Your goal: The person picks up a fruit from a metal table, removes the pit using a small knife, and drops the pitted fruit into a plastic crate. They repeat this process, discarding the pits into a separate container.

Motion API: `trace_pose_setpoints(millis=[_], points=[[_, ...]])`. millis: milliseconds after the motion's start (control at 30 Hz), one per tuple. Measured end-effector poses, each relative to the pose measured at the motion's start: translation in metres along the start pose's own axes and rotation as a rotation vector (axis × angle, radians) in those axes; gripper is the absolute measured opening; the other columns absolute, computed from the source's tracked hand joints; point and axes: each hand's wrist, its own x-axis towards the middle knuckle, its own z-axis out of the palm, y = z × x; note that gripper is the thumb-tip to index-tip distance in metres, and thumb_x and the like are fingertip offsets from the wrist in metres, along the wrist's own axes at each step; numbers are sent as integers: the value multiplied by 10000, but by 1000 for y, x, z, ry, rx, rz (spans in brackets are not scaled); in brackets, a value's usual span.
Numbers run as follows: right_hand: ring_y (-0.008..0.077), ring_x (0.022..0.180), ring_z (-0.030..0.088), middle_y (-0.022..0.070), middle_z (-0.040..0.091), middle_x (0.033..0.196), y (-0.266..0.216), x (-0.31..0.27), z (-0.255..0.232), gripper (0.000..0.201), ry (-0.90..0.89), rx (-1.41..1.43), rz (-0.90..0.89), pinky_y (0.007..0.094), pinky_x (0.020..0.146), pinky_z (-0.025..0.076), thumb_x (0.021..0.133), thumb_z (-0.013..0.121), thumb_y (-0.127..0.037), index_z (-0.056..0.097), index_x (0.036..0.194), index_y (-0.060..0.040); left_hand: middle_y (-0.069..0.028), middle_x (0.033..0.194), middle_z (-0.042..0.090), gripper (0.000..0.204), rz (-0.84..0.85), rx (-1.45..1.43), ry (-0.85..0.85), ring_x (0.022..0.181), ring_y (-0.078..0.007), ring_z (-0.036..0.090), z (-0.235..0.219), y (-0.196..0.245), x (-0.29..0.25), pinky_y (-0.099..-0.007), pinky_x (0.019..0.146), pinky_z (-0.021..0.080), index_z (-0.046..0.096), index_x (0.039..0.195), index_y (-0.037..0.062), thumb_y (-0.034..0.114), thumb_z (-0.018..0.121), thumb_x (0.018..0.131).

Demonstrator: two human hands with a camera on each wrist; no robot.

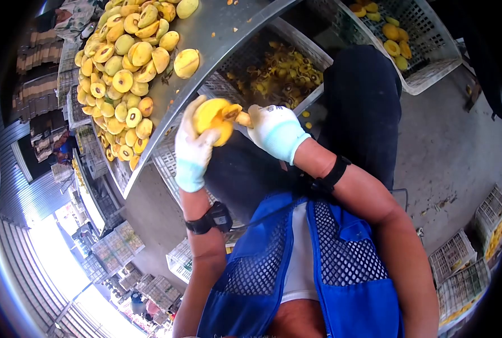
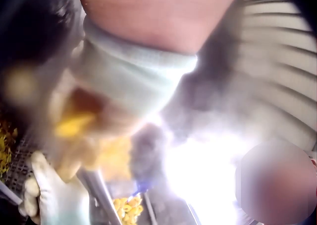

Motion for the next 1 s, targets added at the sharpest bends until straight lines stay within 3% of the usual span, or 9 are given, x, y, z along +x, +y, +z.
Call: trace_pose_setpoints(millis=[133, 200, 267, 467, 600, 800, 833, 933, 1000], points=[[340, 692, 735, 166, 720, 710, -13, 1, -31, 303, -117, 452, 182, 448, 693, 575, 942, 630, -316, 665, 926, -15, -209, 1373, 632, 661, -150, 155, 104, 1266, -355, 630, -59, 6, -24, -402, 1093, 491, 519, 1463, 46, 88, 619, 811], [259, 632, 730, 114, 710, 663, -17, -1, -35, 295, -161, 621, 250, 394, 653, 569, 941, 625, -309, 668, 927, -17, -217, 1415, 602, 688, -177, 577, 136, 1276, -379, 604, -85, -22, -40, -435, 1098, 474, 491, 1495, 54, 110, 635, 825], [231, 612, 723, 97, 713, 668, -18, 2, -37, 291, -197, 632, 258, 368, 644, 567, 938, 632, -309, 669, 936, -20, -220, 1407, 608, 662, -372, 826, 37, 1267, -388, 601, -104, -27, -48, -443, 1090, 475, 512, 1483, 51, 153, 682, 851], [189, 554, 685, 80, 718, 685, -25, 3, -40, 287, -264, 648, 310, 329, 575, 553, 931, 642, -304, 671, 931, -19, -219, 1370, 652, 606, -92, 382, 136, 1272, -353, 626, -69, -31, 31, -410, 1097, 480, 600, 1417, 9, 270, 762, 894], [183, 542, 677, 79, 709, 677, -25, 2, -45, 275, -261, 703, 346, 320, 552, 548, 923, 647, -290, 662, 928, -16, -211, 1422, 625, 635, 57, 404, 176, 1305, -347, 605, -29, -60, 121, -404, 1108, 472, 598, 1419, 16, 307, 776, 884], [171, 523, 653, 91, 702, 697, -16, 4, -43, 254, -181, 840, 365, 320, 530, 535, 907, 672, -263, 642, 910, -12, -221, 1320, 688, 700, -50, 492, 32, 1174, -353, 688, -21, -75, 170, -389, 1025, 528, 641, 1373, 23, 374, 829, 797], [166, 520, 647, 89, 698, 698, -16, 3, -45, 250, -177, 872, 369, 320, 523, 531, 905, 677, -261, 641, 912, -13, -205, 1257, 725, 646, 2, 386, 104, 1087, -312, 727, -22, -75, 166, -360, 980, 553, 654, 1341, -8, 330, 814, 815], [148, 507, 625, 80, 687, 695, -11, 4, -38, 244, -167, 949, 336, 310, 497, 513, 902, 688, -258, 643, 922, -19, -183, 1239, 706, 578, -143, -551, 141, 1034, -280, 723, -31, -69, 143, -351, 753, 593, 591, 1397, -37, 267, 703, 918], [135, 494, 610, 73, 683, 693, -11, 4, -37, 241, -189, 978, 323, 296, 480, 498, 907, 690, -258, 648, 936, -22, -174, 1275, 676, 640, -167, -905, 103, 1011, -330, 725, -28, -54, 121, -346, 655, 568, 489, 1495, 21, 371, 632, 978]])
